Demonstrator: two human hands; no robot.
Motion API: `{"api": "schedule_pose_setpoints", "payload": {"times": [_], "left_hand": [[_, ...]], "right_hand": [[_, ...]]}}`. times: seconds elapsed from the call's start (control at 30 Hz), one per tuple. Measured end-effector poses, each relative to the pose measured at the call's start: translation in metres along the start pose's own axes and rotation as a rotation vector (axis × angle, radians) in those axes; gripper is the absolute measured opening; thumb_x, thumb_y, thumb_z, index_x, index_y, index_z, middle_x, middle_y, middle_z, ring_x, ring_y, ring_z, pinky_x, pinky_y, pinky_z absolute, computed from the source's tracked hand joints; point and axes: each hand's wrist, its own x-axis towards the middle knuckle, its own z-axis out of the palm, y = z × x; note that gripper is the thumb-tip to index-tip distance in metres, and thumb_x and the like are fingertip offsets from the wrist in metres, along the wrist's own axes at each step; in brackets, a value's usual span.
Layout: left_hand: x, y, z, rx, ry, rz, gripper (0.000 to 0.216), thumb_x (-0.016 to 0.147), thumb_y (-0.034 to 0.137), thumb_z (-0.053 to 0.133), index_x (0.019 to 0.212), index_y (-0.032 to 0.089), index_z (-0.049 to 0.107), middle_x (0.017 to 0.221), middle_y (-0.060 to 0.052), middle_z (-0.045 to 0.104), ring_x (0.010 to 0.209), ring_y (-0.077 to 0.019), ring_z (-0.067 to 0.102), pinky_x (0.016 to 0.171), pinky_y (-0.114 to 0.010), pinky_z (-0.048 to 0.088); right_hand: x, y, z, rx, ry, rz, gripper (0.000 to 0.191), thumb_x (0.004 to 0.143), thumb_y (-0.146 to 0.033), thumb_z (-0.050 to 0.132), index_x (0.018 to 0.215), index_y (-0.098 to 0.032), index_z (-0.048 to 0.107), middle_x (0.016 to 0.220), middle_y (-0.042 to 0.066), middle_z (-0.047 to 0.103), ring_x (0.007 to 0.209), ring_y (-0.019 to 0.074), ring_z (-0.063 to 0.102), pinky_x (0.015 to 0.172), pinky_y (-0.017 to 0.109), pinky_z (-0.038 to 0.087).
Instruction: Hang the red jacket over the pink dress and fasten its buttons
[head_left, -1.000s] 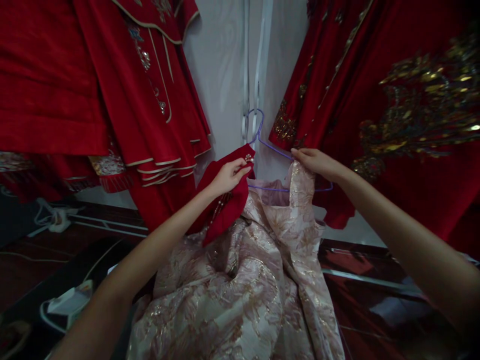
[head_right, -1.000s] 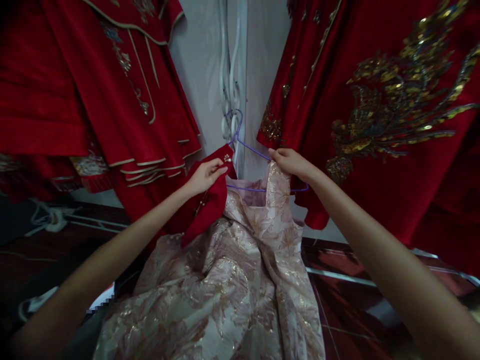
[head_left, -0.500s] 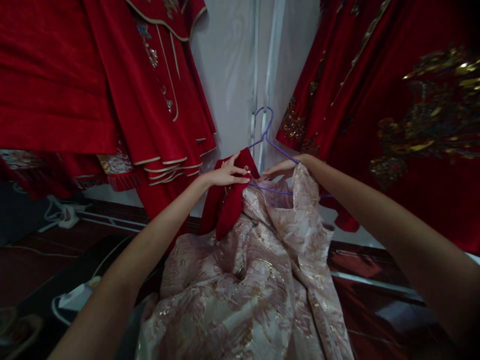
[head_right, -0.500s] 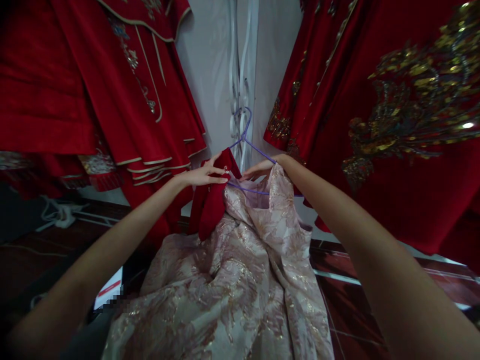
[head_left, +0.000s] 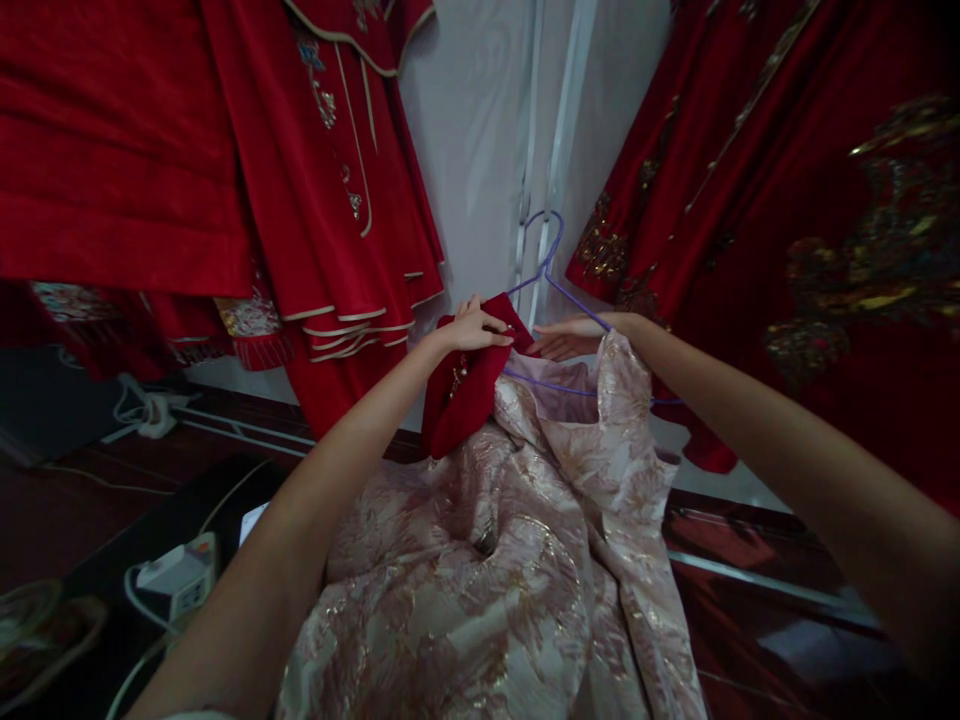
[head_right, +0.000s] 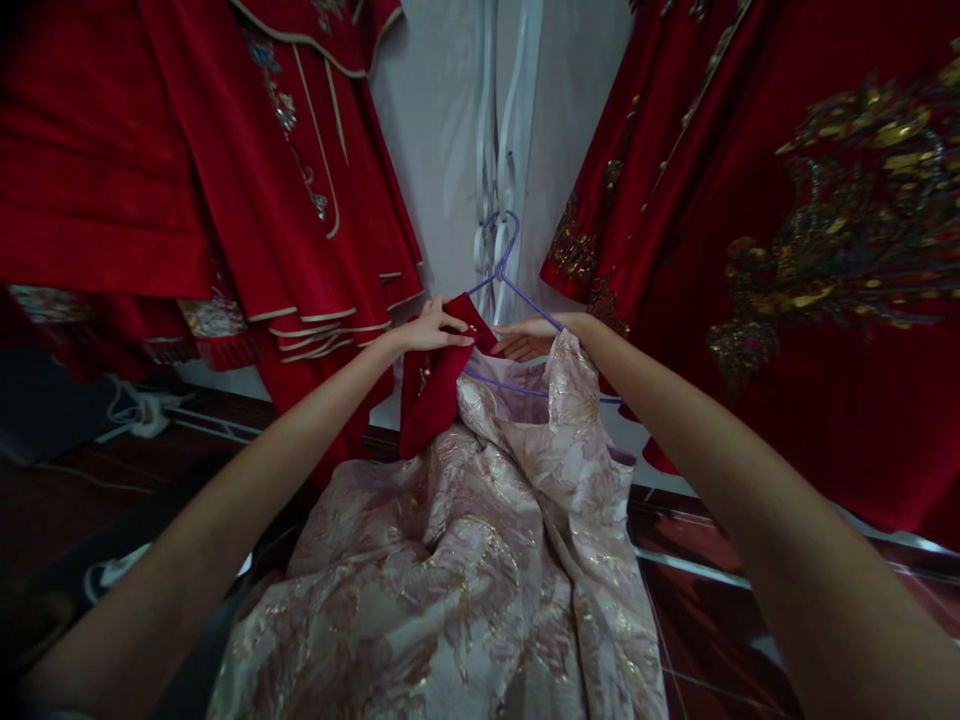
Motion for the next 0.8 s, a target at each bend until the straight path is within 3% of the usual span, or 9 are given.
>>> {"api": "schedule_pose_setpoints", "payload": {"times": [0.2, 0.27, 0.33, 0.43, 0.5, 0.67, 0.8], "left_hand": [[-0.011, -0.002, -0.006, -0.067, 0.008, -0.008, 0.040, 0.071, 0.057, 0.058, 0.090, 0.023, 0.071, 0.103, -0.005, 0.047, 0.112, -0.0277, 0.040, 0.103, -0.043, 0.028], [-0.011, -0.001, -0.007, -0.065, -0.004, -0.019, 0.041, 0.070, 0.058, 0.057, 0.088, 0.023, 0.071, 0.101, -0.005, 0.047, 0.110, -0.0283, 0.041, 0.101, -0.044, 0.030], [-0.011, -0.001, -0.006, -0.048, 0.012, -0.017, 0.040, 0.071, 0.057, 0.057, 0.086, 0.022, 0.071, 0.101, -0.005, 0.048, 0.109, -0.0288, 0.042, 0.100, -0.044, 0.031], [-0.010, -0.002, -0.002, 0.013, 0.080, -0.012, 0.037, 0.073, 0.053, 0.057, 0.090, 0.023, 0.070, 0.111, -0.007, 0.048, 0.116, -0.0315, 0.037, 0.102, -0.047, 0.026], [-0.010, -0.002, 0.003, 0.056, 0.107, -0.004, 0.037, 0.075, 0.052, 0.057, 0.094, 0.023, 0.069, 0.118, -0.009, 0.046, 0.121, -0.0338, 0.033, 0.103, -0.050, 0.021], [-0.009, 0.001, 0.013, 0.078, 0.107, 0.004, 0.037, 0.076, 0.051, 0.056, 0.095, 0.022, 0.069, 0.119, -0.012, 0.044, 0.121, -0.0343, 0.035, 0.101, -0.049, 0.025], [-0.009, 0.002, 0.015, 0.078, 0.119, 0.014, 0.037, 0.077, 0.051, 0.055, 0.097, 0.023, 0.069, 0.117, -0.012, 0.045, 0.119, -0.0341, 0.038, 0.100, -0.049, 0.026]], "right_hand": [[0.005, 0.007, 0.000, 0.079, 0.052, -0.172, 0.020, 0.065, -0.035, 0.068, 0.077, -0.020, 0.062, 0.087, 0.005, 0.068, 0.084, 0.0185, 0.064, 0.075, 0.033, 0.052], [0.009, 0.007, -0.003, 0.048, 0.165, -0.180, 0.023, 0.060, -0.025, 0.069, 0.079, -0.022, 0.058, 0.079, 0.000, 0.067, 0.076, 0.0171, 0.064, 0.069, 0.031, 0.051], [0.010, 0.010, -0.013, -0.093, 0.402, -0.148, 0.026, 0.057, -0.016, 0.066, 0.079, -0.022, 0.056, 0.070, -0.003, 0.064, 0.065, 0.0151, 0.060, 0.062, 0.027, 0.048], [-0.001, 0.026, -0.034, -0.366, 0.883, -0.057, 0.023, 0.057, -0.008, 0.060, 0.075, -0.020, 0.054, 0.067, -0.002, 0.060, 0.060, 0.0122, 0.053, 0.059, 0.024, 0.042], [-0.017, 0.042, -0.047, -0.455, 1.063, 0.024, 0.019, 0.059, -0.009, 0.060, 0.075, -0.019, 0.056, 0.073, 0.001, 0.062, 0.062, 0.0126, 0.051, 0.059, 0.025, 0.039], [-0.059, 0.064, -0.059, -0.550, 1.061, 0.167, 0.018, 0.057, -0.009, 0.064, 0.074, -0.016, 0.064, 0.076, 0.009, 0.062, 0.070, 0.0183, 0.054, 0.065, 0.032, 0.037], [-0.075, 0.060, -0.054, -0.831, 1.198, 0.359, 0.024, 0.064, -0.018, 0.067, 0.086, -0.006, 0.065, 0.096, 0.026, 0.058, 0.087, 0.0287, 0.056, 0.066, 0.037, 0.036]]}}
